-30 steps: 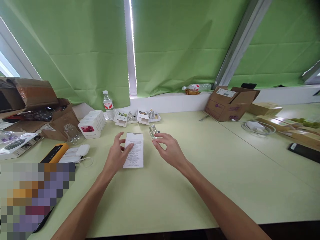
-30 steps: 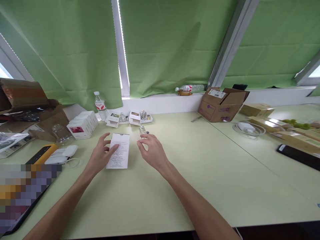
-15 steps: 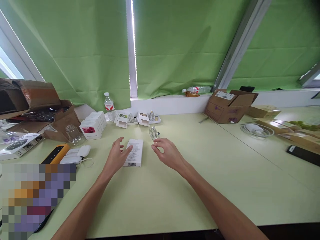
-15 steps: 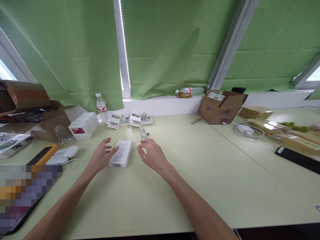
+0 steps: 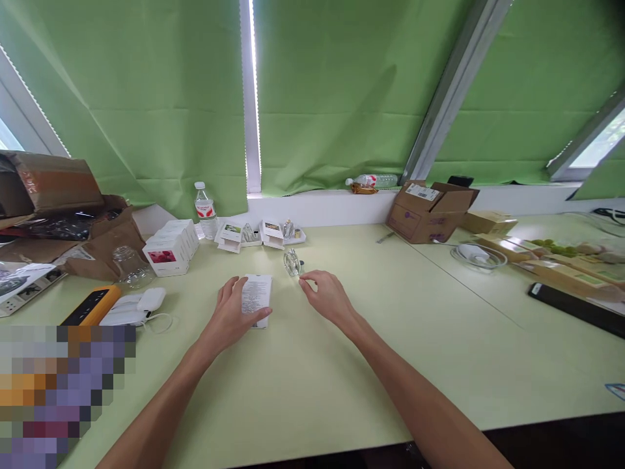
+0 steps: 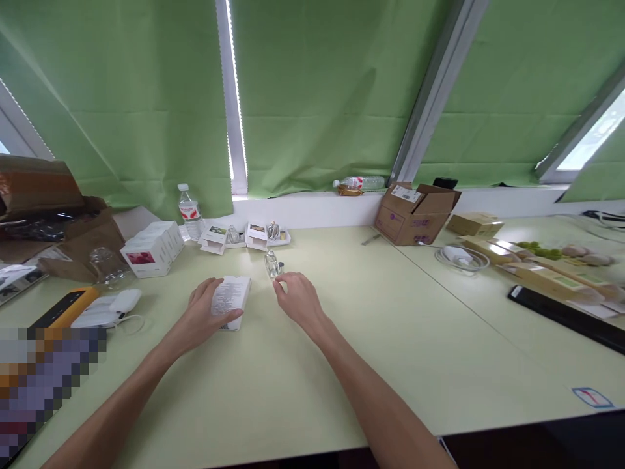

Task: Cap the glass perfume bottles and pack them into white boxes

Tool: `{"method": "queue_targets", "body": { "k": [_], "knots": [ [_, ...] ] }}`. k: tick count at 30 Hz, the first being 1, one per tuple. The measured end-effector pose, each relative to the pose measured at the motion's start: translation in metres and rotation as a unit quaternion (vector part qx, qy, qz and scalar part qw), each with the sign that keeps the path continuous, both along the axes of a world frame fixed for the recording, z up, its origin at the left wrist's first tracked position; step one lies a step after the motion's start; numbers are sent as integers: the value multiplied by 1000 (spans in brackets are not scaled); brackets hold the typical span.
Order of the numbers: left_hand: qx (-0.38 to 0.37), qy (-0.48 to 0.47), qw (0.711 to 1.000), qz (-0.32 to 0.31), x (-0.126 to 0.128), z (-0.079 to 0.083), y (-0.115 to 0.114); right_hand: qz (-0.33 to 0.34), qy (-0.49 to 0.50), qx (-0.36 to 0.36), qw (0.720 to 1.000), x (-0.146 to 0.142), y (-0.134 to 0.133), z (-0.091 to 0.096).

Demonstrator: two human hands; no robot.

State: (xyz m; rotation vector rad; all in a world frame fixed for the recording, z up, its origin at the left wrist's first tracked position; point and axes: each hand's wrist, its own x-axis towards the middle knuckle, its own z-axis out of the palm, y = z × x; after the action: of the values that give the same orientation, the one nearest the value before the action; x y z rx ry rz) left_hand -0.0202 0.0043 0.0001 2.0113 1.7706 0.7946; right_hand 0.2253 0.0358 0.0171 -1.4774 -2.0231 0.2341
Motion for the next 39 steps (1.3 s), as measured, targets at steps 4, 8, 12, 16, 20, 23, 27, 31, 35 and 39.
{"method": "queue_targets", "body": {
  "k": [4,8,12,16,20,23,27,31,35,39],
  "knots": [
    [-6,-10,1000,-15,1,-1,-1,-20,13,1,1000,5,10,-9],
    [3,-15,1000,-3,0,0,1,-39,25,12,999,8,17,-17],
    [9,-17,1000,7,-3,-2,4,-55,26,17,998,9,23,-23],
    [25,-2,1000,9,-5,-3,6,-70,29,22,997,9,29,-29],
    [41,22,999,12,-6,0,6,-77,26,21,996,11,37,-34],
    [52,38,998,8,-7,2,6,-72,23,17,997,14,45,-36],
    [63,62,996,4,-8,3,6,-51,29,12,998,15,58,-38],
    [77,89,993,3,-8,4,6,-29,43,6,999,11,71,-36],
    [86,109,990,10,-9,5,7,-8,52,5,999,7,77,-33],
    [88,110,990,12,-8,5,6,-3,67,12,998,8,76,-33]
  ]
}}
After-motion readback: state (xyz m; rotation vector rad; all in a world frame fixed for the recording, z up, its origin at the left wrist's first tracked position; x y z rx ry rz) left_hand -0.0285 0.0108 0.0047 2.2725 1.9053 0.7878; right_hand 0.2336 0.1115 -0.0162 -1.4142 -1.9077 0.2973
